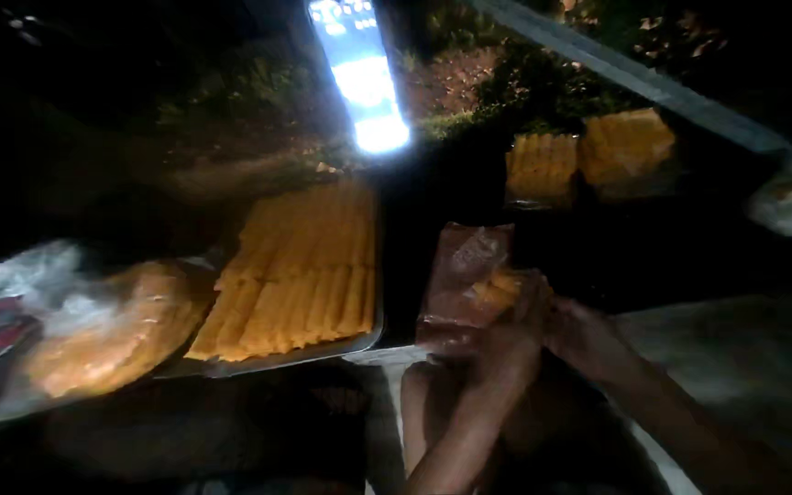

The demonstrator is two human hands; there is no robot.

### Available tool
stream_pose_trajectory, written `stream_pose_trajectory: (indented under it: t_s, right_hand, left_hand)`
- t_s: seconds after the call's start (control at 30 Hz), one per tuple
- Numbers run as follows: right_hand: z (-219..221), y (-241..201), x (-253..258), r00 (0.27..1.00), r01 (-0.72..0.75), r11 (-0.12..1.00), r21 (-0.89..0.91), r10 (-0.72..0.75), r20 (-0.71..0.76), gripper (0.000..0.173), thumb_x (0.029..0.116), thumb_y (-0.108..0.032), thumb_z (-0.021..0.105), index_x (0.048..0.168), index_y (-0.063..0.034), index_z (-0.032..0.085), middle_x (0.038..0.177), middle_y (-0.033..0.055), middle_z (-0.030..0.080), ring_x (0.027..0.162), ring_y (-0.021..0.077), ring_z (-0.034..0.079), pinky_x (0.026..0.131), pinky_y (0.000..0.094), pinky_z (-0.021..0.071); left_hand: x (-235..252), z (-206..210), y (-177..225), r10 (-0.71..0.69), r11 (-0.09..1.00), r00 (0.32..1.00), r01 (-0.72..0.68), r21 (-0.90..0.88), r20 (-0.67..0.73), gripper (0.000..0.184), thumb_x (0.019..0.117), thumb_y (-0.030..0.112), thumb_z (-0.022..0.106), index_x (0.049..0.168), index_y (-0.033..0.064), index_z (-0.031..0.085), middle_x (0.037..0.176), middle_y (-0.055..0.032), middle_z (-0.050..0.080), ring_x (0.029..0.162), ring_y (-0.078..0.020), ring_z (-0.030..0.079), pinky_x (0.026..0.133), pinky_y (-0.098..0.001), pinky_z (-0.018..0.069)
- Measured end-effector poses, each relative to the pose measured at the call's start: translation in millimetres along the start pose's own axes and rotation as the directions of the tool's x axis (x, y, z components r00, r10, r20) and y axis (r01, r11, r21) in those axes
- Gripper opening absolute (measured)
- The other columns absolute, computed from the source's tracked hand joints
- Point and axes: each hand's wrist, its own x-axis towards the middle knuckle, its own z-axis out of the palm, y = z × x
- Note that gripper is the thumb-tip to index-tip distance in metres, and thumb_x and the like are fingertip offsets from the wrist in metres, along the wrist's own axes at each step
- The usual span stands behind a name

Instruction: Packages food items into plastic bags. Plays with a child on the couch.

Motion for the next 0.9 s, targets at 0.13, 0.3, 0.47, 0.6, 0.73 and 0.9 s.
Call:
stream_pose_trajectory:
  t_s: [0.13, 0.3, 0.47, 0.6, 0.73, 0.9]
  right_hand:
    - [-11.0, 1.6, 0.3, 0.993, 0.07, 0.997, -0.025, -0.067, 0.095, 0.028, 0.1044, -0.005, 0.037, 0.125, -0.0079, 0.056, 0.101, -0.0011, 0.07, 0.09, 0.006, 0.068, 0.082, 0.0243, 0.0586]
    - [-12.2, 10.1, 8.1, 0.985, 0.165, 0.986, 0.028, -0.166, 0.043, 0.026, 0.1072, -0.014, 0.035, 0.115, -0.01, 0.06, 0.09, -0.003, 0.07, 0.08, 0.0045, 0.068, 0.073, 0.0234, 0.0591]
    - [-1.3, 0.5, 2.3, 0.991, 0.128, 0.986, -0.105, -0.131, -0.024, 0.032, 0.1113, -0.016, 0.03, 0.12, -0.0041, 0.058, 0.094, -0.001, 0.068, 0.084, 0.0032, 0.065, 0.077, 0.0213, 0.0566]
    - [-12.0, -2.9, 1.5, 0.986, 0.167, 0.97, -0.179, -0.164, 0.032, 0.03, 0.1104, -0.016, 0.036, 0.125, 0.0001, 0.057, 0.099, 0.0018, 0.068, 0.088, 0.0049, 0.066, 0.08, 0.0229, 0.057]
    - [26.1, -19.8, -6.9, 0.965, 0.165, 0.847, -0.504, -0.244, -0.093, 0.03, 0.1087, -0.011, 0.041, 0.127, 0.0014, 0.061, 0.11, 0.0068, 0.068, 0.097, 0.0035, 0.063, 0.088, 0.0186, 0.0505]
    - [-28.9, -15.7, 6.4, 0.996, 0.077, 0.993, -0.094, -0.081, -0.037, 0.027, 0.1094, -0.018, 0.039, 0.115, -0.0057, 0.062, 0.092, 0.0004, 0.07, 0.08, 0.0042, 0.067, 0.072, 0.0212, 0.0575]
  left_hand:
    - [-2.4, 6.6, 1.6, 0.085, 0.996, 0.996, -0.085, 0.006, -0.002, 0.058, 0.0944, 0.003, 0.061, 0.151, 0.0076, 0.05, 0.149, -0.0082, 0.057, 0.091, -0.0251, 0.075, 0.073, -0.041, 0.0623]
    - [-11.5, 14.8, 10.3, 0.14, 0.988, 0.99, -0.14, -0.068, -0.008, 0.055, 0.0959, 0.005, 0.061, 0.15, 0.0064, 0.051, 0.152, -0.0083, 0.054, 0.121, -0.0235, 0.067, 0.095, -0.042, 0.058]
    - [-13.2, 14.7, 12.7, 0.237, 0.968, 0.97, -0.24, -0.073, -0.051, 0.05, 0.0916, 0.003, 0.063, 0.141, 0.0047, 0.06, 0.146, -0.0105, 0.059, 0.122, -0.0251, 0.067, 0.097, -0.0427, 0.0575]
    - [-10.3, 17.9, 14.1, 0.26, 0.95, 0.965, -0.263, -0.165, -0.042, 0.048, 0.0956, 0.007, 0.06, 0.144, 0.0038, 0.057, 0.148, -0.0108, 0.058, 0.128, -0.0229, 0.062, 0.105, -0.04, 0.053]
    - [-4.7, 27.6, 22.9, 0.265, 0.939, 0.962, -0.274, -0.209, -0.068, 0.048, 0.0998, 0.008, 0.055, 0.147, 0.002, 0.053, 0.151, -0.0124, 0.054, 0.133, -0.0201, 0.059, 0.108, -0.0356, 0.0506]
    - [-0.7, 14.8, 20.5, 0.26, 0.892, 0.929, -0.336, -0.304, -0.265, 0.041, 0.0996, 0.015, 0.061, 0.137, -0.003, 0.061, 0.136, -0.016, 0.065, 0.124, -0.0144, 0.065, 0.105, -0.0285, 0.0519]
